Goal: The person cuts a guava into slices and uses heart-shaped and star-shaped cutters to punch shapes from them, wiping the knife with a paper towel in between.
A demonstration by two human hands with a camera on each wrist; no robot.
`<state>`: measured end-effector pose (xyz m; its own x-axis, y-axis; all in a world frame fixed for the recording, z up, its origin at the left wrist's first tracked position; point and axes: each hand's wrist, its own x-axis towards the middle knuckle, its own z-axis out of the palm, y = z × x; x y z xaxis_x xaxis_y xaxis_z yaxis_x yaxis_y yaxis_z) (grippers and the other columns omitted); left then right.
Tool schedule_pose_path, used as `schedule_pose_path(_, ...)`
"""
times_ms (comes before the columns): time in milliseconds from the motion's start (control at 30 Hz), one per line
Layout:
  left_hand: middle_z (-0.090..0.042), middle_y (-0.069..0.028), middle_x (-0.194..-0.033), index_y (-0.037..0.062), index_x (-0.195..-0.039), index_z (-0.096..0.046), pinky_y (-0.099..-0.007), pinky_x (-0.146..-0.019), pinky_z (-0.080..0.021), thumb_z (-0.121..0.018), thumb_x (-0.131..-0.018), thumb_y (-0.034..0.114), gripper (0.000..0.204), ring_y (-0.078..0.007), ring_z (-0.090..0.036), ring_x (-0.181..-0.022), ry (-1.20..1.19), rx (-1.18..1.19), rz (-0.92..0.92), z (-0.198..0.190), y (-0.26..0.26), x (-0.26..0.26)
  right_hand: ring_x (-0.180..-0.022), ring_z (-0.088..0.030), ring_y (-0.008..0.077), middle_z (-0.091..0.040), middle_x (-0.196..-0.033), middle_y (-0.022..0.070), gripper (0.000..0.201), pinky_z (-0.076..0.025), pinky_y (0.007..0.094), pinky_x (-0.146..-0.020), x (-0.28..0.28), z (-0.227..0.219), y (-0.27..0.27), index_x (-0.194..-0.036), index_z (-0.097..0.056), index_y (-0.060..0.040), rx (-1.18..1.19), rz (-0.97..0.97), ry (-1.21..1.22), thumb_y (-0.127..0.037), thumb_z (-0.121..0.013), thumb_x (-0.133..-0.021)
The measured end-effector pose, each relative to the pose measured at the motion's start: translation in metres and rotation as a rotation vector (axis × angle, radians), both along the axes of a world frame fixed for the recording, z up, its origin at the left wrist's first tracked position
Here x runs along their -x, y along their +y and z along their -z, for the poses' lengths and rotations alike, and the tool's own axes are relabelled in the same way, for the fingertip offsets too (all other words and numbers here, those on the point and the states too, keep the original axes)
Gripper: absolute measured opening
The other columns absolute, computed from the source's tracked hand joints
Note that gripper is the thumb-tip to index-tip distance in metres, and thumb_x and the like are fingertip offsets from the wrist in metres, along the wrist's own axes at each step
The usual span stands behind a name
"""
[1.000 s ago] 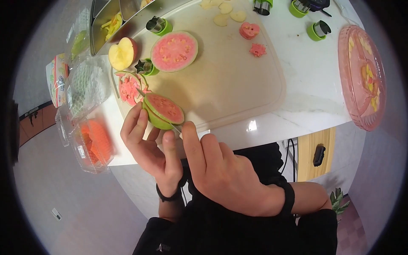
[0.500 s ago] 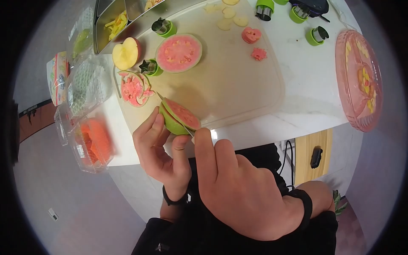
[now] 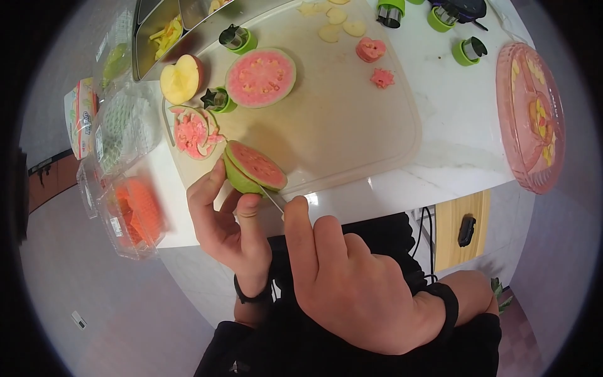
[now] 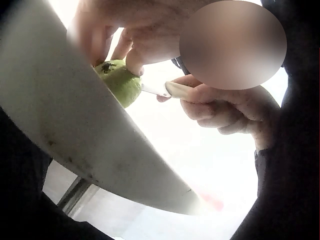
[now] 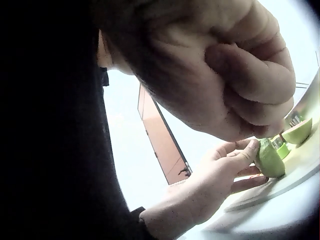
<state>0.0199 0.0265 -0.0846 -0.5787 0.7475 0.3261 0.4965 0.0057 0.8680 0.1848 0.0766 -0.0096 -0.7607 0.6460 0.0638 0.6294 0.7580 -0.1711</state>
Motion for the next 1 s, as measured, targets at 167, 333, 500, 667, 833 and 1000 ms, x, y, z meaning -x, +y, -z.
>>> schedule_pose_path(167, -0.066, -0.02, -0.126, -0.0061, -0.136, -0.068, -0.0356, -0.088, -0.062, -0.082, -0.097, 0.013, 0.046, -0.0289, -0.069, -0.111, 0.04, 0.023, 0.001, -0.004, 0.004, -0.001, -0.054, -0.048, 0.007, -0.045, -0.08, -0.0004, 0.051, -0.036, 0.0261, -0.041, 0.0, -0.012, 0.005, -0.135, -0.065, 0.0034, 0.066, 0.003, -0.059, -0.006, -0.066, -0.085)
schedule_pose_path(333, -0.069, -0.0225, -0.128, -0.006, -0.133, -0.069, -0.0371, -0.091, -0.06, -0.082, -0.095, 0.013, 0.044, -0.0321, -0.07, -0.112, 0.162, 0.065, 0.027, -0.009, 0.009, 0.002, -0.054, -0.053, 0.0092, -0.046, -0.082, 0.001, 0.052, -0.043, 0.0275, -0.044, 0.003, -0.032, 0.013, -0.139, -0.063, 0.0033, 0.115, 0.029, -0.147, -0.004, -0.065, -0.087)
schedule_pose_path(500, -0.07, -0.0229, -0.128, -0.0058, -0.132, -0.069, -0.0374, -0.092, -0.06, -0.082, -0.095, 0.013, 0.043, -0.0333, -0.07, -0.112, 0.087, 0.055, 0.014, -0.01, 0.01, 0.002, -0.053, -0.05, 0.008, -0.045, -0.081, 0.0003, 0.052, -0.041, 0.0254, -0.044, 0.005, -0.029, 0.011, -0.138, -0.063, 0.0039, 0.024, -0.007, -0.185, -0.004, -0.065, -0.087)
schedule_pose_path(667, -0.069, -0.0205, -0.126, -0.0049, -0.134, -0.068, -0.0366, -0.089, -0.061, -0.08, -0.098, 0.014, 0.043, -0.0312, -0.07, -0.11, 0.011, 0.062, 0.017, -0.01, 0.01, 0.005, -0.052, -0.038, 0.0028, -0.043, -0.078, -0.0036, 0.045, -0.026, 0.0217, -0.039, 0.007, -0.001, 0.006, -0.127, -0.07, 0.0034, -0.134, -0.046, -0.087, -0.009, -0.067, -0.084)
schedule_pose_path(833, -0.067, -0.0194, -0.128, -0.0041, -0.137, -0.067, -0.0363, -0.087, -0.062, -0.079, -0.099, 0.013, 0.044, -0.0297, -0.07, -0.109, 0.046, 0.105, 0.053, -0.013, 0.014, 0.01, -0.053, -0.041, 0.0025, -0.043, -0.079, -0.0034, 0.048, -0.028, 0.0211, -0.04, 0.014, 0.016, 0.006, -0.131, -0.068, 0.0049, -0.126, -0.039, -0.095, -0.008, -0.067, -0.085)
schedule_pose_path(1000, -0.063, -0.0193, -0.135, -0.0042, -0.14, -0.064, -0.0372, -0.092, -0.064, -0.083, -0.095, 0.014, 0.052, -0.0304, -0.069, -0.115, -0.021, 0.116, 0.057, -0.017, 0.011, 0.007, -0.052, -0.041, 0.0022, -0.044, -0.08, -0.003, 0.049, -0.029, 0.0209, -0.04, 0.01, 0.026, 0.001, -0.133, -0.066, 0.0049, -0.063, 0.01, -0.019, -0.008, -0.067, -0.085)
